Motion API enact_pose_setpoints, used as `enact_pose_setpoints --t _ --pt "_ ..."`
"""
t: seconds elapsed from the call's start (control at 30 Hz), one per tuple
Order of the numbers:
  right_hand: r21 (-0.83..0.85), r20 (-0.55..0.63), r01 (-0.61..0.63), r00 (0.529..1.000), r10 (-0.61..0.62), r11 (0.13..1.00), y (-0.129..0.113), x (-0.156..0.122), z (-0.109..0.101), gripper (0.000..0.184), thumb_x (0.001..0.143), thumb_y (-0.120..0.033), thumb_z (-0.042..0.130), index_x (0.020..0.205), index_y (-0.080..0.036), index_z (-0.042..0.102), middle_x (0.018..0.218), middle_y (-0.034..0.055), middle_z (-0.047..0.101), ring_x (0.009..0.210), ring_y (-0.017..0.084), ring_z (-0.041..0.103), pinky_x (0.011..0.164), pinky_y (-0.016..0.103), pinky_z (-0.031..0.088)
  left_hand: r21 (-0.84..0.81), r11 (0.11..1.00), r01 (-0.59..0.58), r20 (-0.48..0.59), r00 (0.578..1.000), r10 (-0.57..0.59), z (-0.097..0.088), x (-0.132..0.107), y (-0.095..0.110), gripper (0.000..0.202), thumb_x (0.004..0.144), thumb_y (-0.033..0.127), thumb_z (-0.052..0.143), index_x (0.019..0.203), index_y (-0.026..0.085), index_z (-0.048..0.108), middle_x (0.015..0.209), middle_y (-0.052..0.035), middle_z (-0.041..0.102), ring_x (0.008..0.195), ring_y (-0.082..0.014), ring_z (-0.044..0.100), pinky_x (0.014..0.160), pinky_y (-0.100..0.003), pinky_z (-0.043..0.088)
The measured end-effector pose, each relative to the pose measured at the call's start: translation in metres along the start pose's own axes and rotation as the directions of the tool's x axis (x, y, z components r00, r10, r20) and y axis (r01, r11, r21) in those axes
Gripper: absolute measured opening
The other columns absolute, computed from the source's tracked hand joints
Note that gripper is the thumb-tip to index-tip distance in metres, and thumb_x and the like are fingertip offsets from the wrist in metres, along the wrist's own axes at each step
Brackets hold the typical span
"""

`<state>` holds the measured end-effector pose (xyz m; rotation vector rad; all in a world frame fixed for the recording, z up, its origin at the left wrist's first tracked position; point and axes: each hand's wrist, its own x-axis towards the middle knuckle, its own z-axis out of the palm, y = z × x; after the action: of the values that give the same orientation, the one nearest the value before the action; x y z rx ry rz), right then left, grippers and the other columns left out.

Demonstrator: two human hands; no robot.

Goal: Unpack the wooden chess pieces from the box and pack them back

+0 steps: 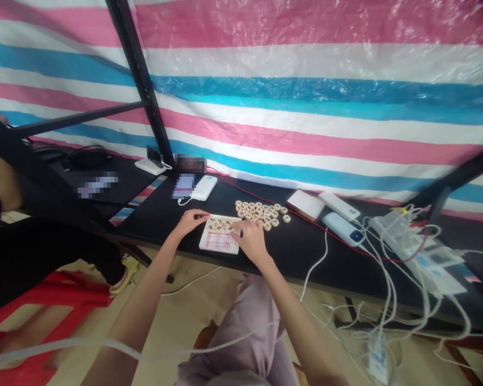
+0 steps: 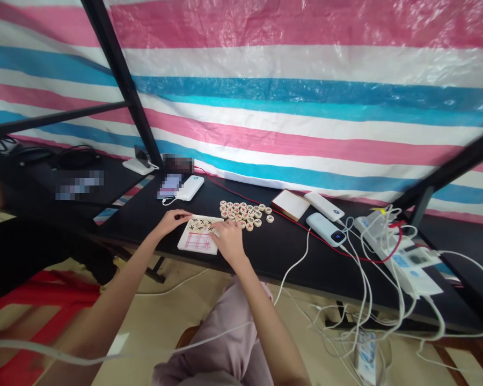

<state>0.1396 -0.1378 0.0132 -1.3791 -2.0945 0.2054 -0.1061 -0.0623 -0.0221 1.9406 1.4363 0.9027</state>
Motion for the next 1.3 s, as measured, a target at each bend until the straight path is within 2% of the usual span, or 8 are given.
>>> enact_pose_setpoints --t 0.37,0.53,0.6,0.73,0.83,0.97,1.17,1.3 --pt "-0.154 0.014 0.039 0.999 -0.037 0.987 -0.003 -0.001 0.016 0.013 0.083 -0.029 0.058 0.078 -0.024 0.070 0.093 0.0006 0.070 0.089 0.019 0.050 0.080 0.036 0.024 0.017 1.000 -0.015 0.010 1.000 0.014 0.000 0.002 0.001 0.040 0.074 0.048 0.060 0.092 0.015 0.073 0.080 -0.0059 0.069 0.067 -0.0155 0.052 0.064 -0.027 0.039" --pt "-0.099 -0.055 0.045 0.997 -0.051 0.994 0.003 -0.003 0.004 0.018 0.085 -0.030 0.055 0.084 -0.029 0.072 0.100 -0.0008 0.068 0.092 0.018 0.050 0.080 0.035 0.025 0.029 0.999 -0.014 0.022 1.000 0.013 0.000 0.002 0.000 0.040 0.074 0.049 0.060 0.091 0.016 0.073 0.083 -0.0060 0.070 0.069 -0.0163 0.053 0.065 -0.027 0.039" --pt "-0.069 -0.169 -0.037 0.985 0.025 0.997 0.020 -0.001 -0.014 0.022 0.088 -0.030 0.050 0.090 -0.027 0.072 0.101 0.0012 0.067 0.094 0.018 0.051 0.081 0.034 0.027 0.039 0.999 -0.011 0.031 0.999 0.010 -0.001 0.001 0.000 0.039 0.075 0.049 0.059 0.091 0.016 0.073 0.085 -0.0062 0.070 0.072 -0.0174 0.054 0.066 -0.027 0.039" --pt "-0.064 -0.375 -0.318 0.886 0.273 0.946 0.079 -0.002 -0.055 0.028 0.089 -0.030 0.044 0.095 -0.022 0.069 0.103 0.0065 0.066 0.093 0.021 0.052 0.080 0.034 0.031 0.034 0.999 -0.004 0.048 0.999 0.002 -0.002 0.001 0.002 0.038 0.076 0.048 0.059 0.092 0.016 0.073 0.089 -0.0068 0.071 0.078 -0.0192 0.057 0.069 -0.028 0.039" --pt "-0.208 -0.263 -0.371 0.912 0.313 0.905 0.121 -0.014 -0.069 0.025 0.085 -0.030 0.050 0.103 -0.025 0.066 0.114 0.0053 0.063 0.101 0.024 0.049 0.079 0.036 0.032 0.027 1.000 0.013 0.049 0.999 -0.014 -0.003 0.001 0.001 0.040 0.075 0.049 0.059 0.093 0.017 0.073 0.089 -0.0067 0.071 0.078 -0.0193 0.057 0.069 -0.028 0.039" --pt "-0.372 -0.139 -0.260 0.965 0.224 0.891 0.145 -0.036 -0.063 0.024 0.086 -0.027 0.049 0.105 -0.025 0.063 0.120 0.0053 0.060 0.106 0.024 0.048 0.081 0.037 0.031 0.011 1.000 0.024 0.044 0.999 -0.025 -0.002 0.003 -0.003 0.041 0.074 0.051 0.060 0.092 0.017 0.073 0.089 -0.0062 0.071 0.075 -0.0186 0.057 0.068 -0.027 0.039" --pt "-0.421 -0.154 -0.216 0.974 0.165 0.881 0.137 -0.052 -0.062 0.018 0.089 -0.026 0.046 0.092 -0.019 0.062 0.100 0.0070 0.067 0.092 0.020 0.054 0.077 0.033 0.028 0.003 0.999 0.041 0.048 0.998 -0.041 -0.002 0.004 -0.001 0.041 0.074 0.051 0.060 0.093 0.017 0.073 0.083 -0.0052 0.071 0.072 -0.0175 0.056 0.064 -0.026 0.038" --pt "-0.288 -0.191 -0.232 0.965 0.181 0.929 0.110 -0.057 -0.064 0.021 0.088 -0.035 0.049 0.085 -0.020 0.064 0.091 0.0048 0.069 0.084 0.019 0.056 0.079 0.033 0.026 -0.005 0.999 0.035 0.052 0.998 -0.034 -0.002 0.003 0.004 0.041 0.074 0.050 0.060 0.093 0.016 0.073 0.084 -0.0056 0.071 0.072 -0.0175 0.056 0.064 -0.026 0.037"
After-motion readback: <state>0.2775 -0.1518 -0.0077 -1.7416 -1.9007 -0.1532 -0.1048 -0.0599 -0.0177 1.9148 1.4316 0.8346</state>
